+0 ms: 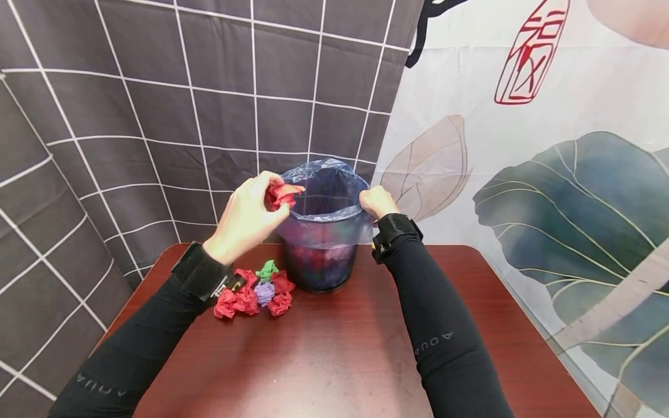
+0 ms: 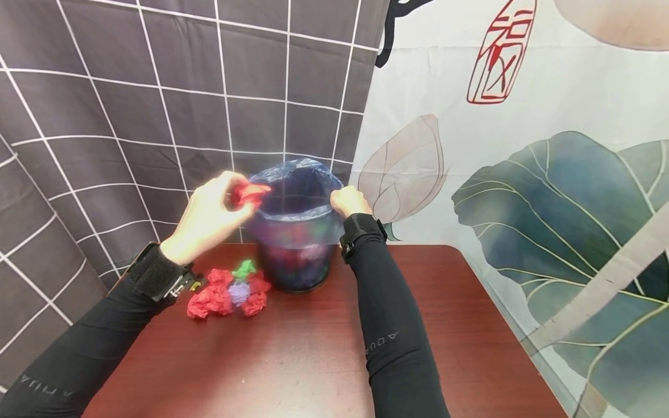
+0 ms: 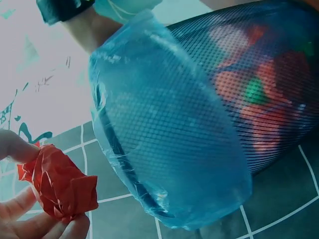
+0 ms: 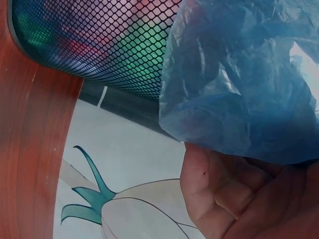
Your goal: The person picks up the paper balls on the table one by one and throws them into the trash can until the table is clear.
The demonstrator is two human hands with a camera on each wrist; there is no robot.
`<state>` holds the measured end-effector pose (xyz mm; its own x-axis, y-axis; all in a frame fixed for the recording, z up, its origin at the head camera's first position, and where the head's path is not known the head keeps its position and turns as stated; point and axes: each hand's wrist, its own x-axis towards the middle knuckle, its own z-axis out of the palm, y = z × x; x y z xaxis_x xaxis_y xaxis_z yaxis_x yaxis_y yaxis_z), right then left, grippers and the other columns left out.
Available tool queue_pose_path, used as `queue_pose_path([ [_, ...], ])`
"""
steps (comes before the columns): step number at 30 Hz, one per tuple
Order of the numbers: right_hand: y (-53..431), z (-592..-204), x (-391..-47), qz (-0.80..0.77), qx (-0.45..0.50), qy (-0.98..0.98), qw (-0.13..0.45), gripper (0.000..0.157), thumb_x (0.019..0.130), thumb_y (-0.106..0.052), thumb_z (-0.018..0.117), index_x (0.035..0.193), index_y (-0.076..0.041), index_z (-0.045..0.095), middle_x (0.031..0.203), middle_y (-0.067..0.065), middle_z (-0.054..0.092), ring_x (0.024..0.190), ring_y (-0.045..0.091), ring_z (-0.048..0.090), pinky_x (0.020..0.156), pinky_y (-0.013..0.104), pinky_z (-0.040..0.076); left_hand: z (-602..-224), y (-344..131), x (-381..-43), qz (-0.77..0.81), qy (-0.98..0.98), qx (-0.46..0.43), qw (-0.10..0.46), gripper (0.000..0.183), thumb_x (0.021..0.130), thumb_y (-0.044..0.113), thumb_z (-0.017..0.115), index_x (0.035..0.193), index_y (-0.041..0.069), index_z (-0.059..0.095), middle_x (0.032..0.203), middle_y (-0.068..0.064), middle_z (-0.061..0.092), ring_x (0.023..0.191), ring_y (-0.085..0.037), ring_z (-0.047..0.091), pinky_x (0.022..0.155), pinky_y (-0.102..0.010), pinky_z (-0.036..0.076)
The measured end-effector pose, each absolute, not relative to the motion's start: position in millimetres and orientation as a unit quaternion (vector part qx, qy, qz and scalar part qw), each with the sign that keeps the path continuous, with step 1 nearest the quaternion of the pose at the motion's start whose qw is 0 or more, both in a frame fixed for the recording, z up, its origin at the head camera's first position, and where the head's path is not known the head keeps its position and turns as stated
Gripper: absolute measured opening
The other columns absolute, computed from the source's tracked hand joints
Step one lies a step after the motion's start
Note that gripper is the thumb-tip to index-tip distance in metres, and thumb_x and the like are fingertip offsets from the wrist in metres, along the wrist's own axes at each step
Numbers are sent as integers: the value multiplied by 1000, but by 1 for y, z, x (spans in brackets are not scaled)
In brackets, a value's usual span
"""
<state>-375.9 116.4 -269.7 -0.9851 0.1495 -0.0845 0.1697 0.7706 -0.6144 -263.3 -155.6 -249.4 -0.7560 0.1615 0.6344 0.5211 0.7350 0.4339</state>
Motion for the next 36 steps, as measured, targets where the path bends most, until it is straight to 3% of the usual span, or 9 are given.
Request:
queue_pose_path([
  [7,115,-268,-377,-336,87,938,13,53,93,-26,35,129,4,59,135,26,57,106,43,62,53,41,59,-238,-148,-289,-314,-892,-182,271,36,84,23,70,117,9,62,104,-11,67,96,-29,57,85,-46,45],
  [14,110,-266,-374,-347,86,934,12,50,93,-24,34,125,5,60,133,27,57,102,44,63,69,50,61,-247,-148,-313,-308,-905,-174,237,35,85,24,71,115,8,62,102,-11,65,95,-29,58,85,-45,48],
  [21,110,-268,-369,-330,79,940,11,53,94,-25,34,129,6,59,134,26,57,107,42,62,59,43,60,-255,-150,-316,-317,-911,-161,211,44,86,25,72,124,6,60,117,-16,65,109,-33,60,97,-49,46],
  [24,110,-268,-368,-334,82,939,14,53,94,-25,34,130,6,57,135,27,56,107,43,61,64,46,61,-258,-152,-314,-312,-916,-154,202,46,87,27,69,127,6,59,125,-18,64,119,-36,58,104,-51,43],
  [36,114,-269,-372,-334,87,938,11,53,94,-26,34,129,6,57,134,28,56,106,43,62,59,43,60,-279,-160,-288,-315,-893,-181,264,35,88,18,64,119,3,64,117,-17,64,113,-35,56,100,-52,43],
])
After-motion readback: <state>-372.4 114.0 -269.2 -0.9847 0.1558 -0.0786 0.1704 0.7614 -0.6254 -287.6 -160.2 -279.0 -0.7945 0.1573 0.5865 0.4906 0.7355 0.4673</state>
